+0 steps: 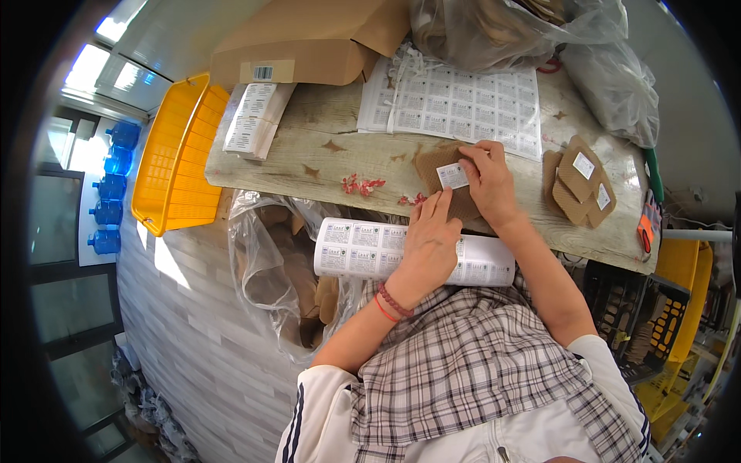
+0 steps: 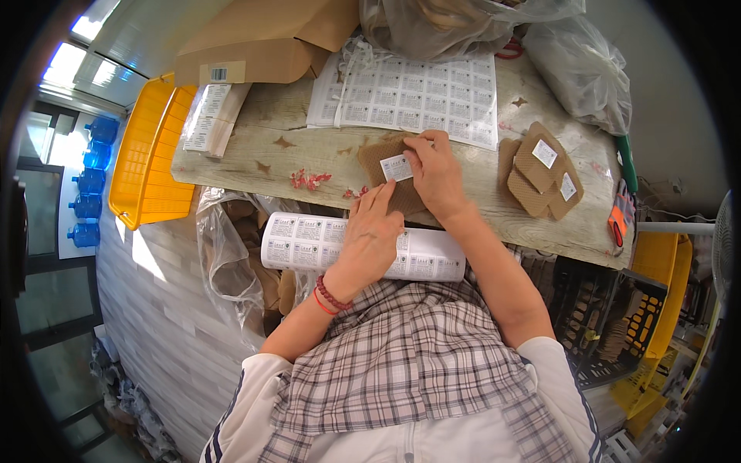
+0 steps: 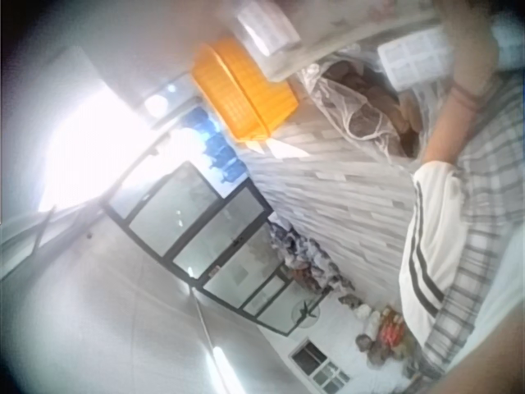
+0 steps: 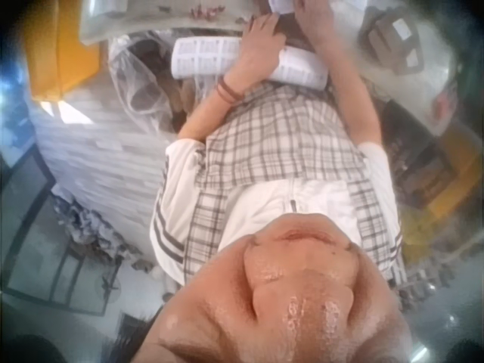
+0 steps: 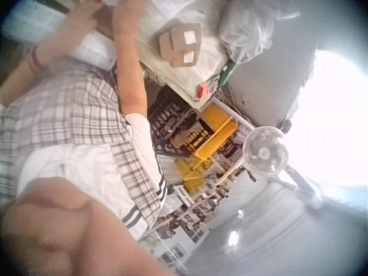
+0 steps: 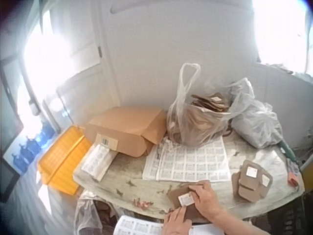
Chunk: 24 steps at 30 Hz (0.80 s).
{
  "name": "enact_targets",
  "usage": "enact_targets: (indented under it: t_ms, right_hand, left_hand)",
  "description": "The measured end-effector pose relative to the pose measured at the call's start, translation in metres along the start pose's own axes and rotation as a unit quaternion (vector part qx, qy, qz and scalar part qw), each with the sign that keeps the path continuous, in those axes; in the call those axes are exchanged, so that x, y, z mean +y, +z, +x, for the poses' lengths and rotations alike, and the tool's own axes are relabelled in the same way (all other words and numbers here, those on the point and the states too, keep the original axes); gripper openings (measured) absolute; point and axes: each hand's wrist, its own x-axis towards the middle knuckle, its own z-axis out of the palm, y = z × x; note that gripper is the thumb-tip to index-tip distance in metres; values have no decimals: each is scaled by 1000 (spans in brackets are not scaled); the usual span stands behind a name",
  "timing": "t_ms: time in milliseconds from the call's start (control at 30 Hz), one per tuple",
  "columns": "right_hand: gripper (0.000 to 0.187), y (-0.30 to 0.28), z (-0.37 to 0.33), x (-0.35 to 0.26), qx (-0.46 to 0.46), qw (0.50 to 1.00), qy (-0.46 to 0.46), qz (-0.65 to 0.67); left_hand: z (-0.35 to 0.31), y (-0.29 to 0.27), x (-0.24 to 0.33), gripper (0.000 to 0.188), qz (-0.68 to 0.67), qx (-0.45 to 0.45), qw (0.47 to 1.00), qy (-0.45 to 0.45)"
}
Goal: The person repeatedly peels small white labels from a roll and sticks them onto small brown cardboard pieces on a cluttered work table. The person handles the cardboard pieces one at a time and stacks the labeled pieces to the right.
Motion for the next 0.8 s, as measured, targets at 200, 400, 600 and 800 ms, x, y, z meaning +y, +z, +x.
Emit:
enact_targets:
  t_ms: [200, 400, 600, 800]
  right_hand:
    - [12, 5, 0, 2, 47, 994, -70, -63]
    - [9, -8, 4, 6, 14, 999, 6, -39]
    - [5, -103, 23, 8, 107, 979, 14, -174]
    - [27, -202, 27, 57, 181, 881, 52, -434]
  left_hand:
    - [-1, 3, -3, 6, 3, -6, 1000, -1]
    - [-2, 2, -6, 7, -32, 2, 999, -17]
    - [0, -6, -7, 9, -37, 15, 999, -25]
    - [4, -19, 21, 13, -102, 45, 992, -56]
